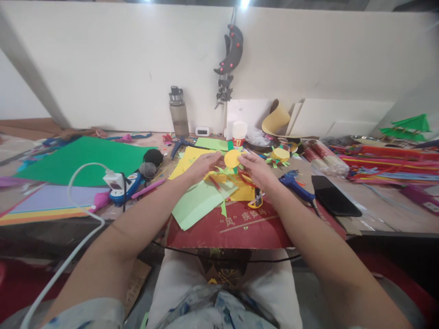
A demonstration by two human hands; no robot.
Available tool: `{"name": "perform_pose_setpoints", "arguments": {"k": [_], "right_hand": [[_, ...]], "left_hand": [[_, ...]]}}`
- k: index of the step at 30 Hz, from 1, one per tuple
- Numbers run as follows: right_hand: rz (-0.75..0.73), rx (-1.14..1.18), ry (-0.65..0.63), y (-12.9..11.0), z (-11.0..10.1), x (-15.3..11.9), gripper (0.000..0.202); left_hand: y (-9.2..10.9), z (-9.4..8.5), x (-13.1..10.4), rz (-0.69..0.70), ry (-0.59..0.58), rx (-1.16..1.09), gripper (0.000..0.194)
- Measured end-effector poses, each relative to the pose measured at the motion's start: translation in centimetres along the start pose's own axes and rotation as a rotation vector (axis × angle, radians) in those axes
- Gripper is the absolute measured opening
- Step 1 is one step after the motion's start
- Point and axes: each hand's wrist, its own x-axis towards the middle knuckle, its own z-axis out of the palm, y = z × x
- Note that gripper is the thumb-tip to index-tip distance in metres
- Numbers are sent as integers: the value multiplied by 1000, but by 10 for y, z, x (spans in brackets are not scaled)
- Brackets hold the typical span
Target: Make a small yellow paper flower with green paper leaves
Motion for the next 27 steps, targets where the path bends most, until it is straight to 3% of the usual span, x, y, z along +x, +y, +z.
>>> {"name": "perform_pose_setpoints", "arguments": {"k": [6,12,17,22,27], "right_hand": [[3,-43,-14,1,0,0,51],[-3,-49,-26,-1,0,0,48],[3,-60,-27,-2,1,-1,48],[18,-47,-21,-3,2,-1,51],[-26,-56,-13,-3,2,-1,48]], "left_hand": [[-7,-5,4,52,35,119,46],[-6,-4,4,63,50,129,45],[2,-1,1,78,83,6,50],[6,-4,1,122,158,7,40],[3,-5,1,114,136,-15,37]]}}
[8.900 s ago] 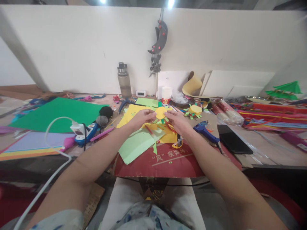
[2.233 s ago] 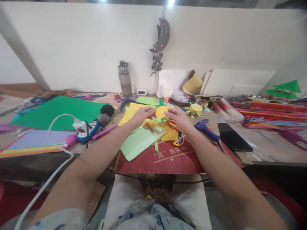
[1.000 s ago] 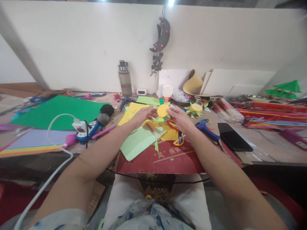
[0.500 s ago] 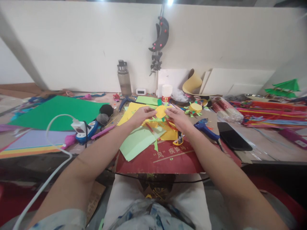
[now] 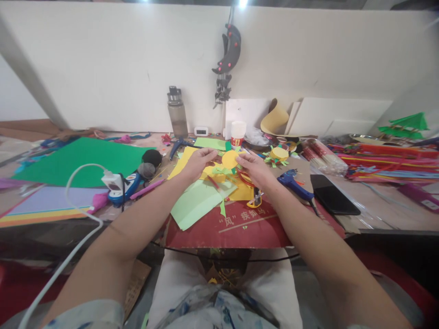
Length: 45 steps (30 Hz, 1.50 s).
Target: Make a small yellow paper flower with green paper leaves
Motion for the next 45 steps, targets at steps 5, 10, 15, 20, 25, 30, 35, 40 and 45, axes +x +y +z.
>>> {"name": "perform_pose_setpoints", "arguments": {"k": [5,10,15,20,25,30,35,40,45], "right_hand": [[8,-1,-5,1,-1,1,49],[-16,-38,-13,0,0,-1,44],[-15,-78,5,0,0,0,43],[-16,-67,-18,4,-1,0,44],[47,-29,-33,6,-2,0,53],[48,-32,-23,7,-1,0,56],[40,-8,-20,6,0,0,55],[38,-42,-26,4,0,-2,54],[56,-46,-29,6,-2,-1,54]], "left_hand": [[3,1,1,-29,53,-69,44],[1,2,0,-47,0,-47,46],[-4,1,-1,-26,-13,-6,40],[-1,3,-1,-57,-67,-28,53],[-3,6,-3,-76,-103,70,67],[-5,5,-4,-64,-112,51,67],[-3,6,-2,-36,-64,14,63],[-1,8,-2,-33,-64,2,60],[-5,5,-1,-29,-73,44,58]]}}
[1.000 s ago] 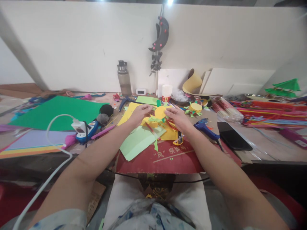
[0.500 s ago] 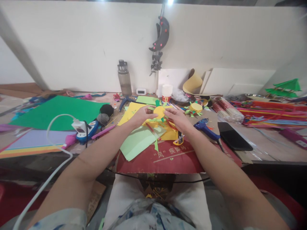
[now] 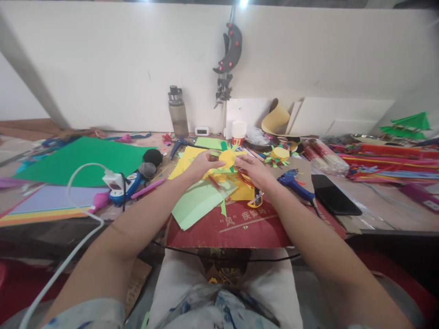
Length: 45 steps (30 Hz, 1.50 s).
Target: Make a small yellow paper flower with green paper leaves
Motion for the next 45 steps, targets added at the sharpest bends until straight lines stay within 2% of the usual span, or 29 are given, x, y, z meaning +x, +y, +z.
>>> {"name": "perform_pose_setpoints", "arguments": {"k": [8,13,17,22,26,33,45], "right_hand": [[-30,29,-44,1,1,2,46],[-25,38,-17,4,-1,4,51],[-16,69,0,6,-2,5,51],[-15,38,-30,2,-1,3,45],[-39,16,-44,1,0,2,39],[-27,15,-34,3,-1,4,40],[-36,-24,-30,0,1,1,41]], "left_hand": [[-6,-4,2,-10,-5,67,63],[-9,-7,5,12,-3,150,50],[-10,-7,7,18,-33,125,49],[-11,-8,7,28,41,171,52],[-11,-7,7,30,30,147,52],[-6,-5,1,-21,8,237,45],[3,1,-4,8,51,235,45]]}}
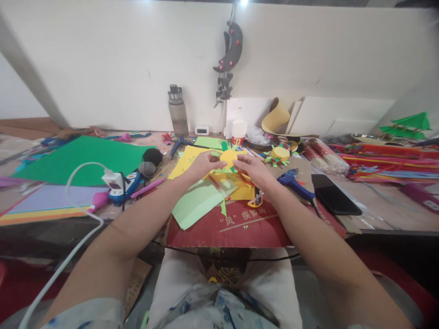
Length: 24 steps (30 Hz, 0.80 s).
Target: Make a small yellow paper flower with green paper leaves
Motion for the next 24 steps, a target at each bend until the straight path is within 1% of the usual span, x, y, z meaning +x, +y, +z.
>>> {"name": "perform_pose_setpoints", "arguments": {"k": [8,12,16,20,24], "right_hand": [[-15,-31,21,1,-1,0,42],[-43,-26,84,1,-3,2,41],[-57,39,145,3,-5,4,42],[-46,37,134,5,-6,6,45],[-50,5,121,6,-6,6,46]], "left_hand": [[-3,0,1,22,-11,39,46],[-5,0,3,20,-28,76,49],[-4,0,3,40,-61,60,54],[-5,-1,3,49,-41,63,54],[-5,0,3,67,-16,54,49]]}}
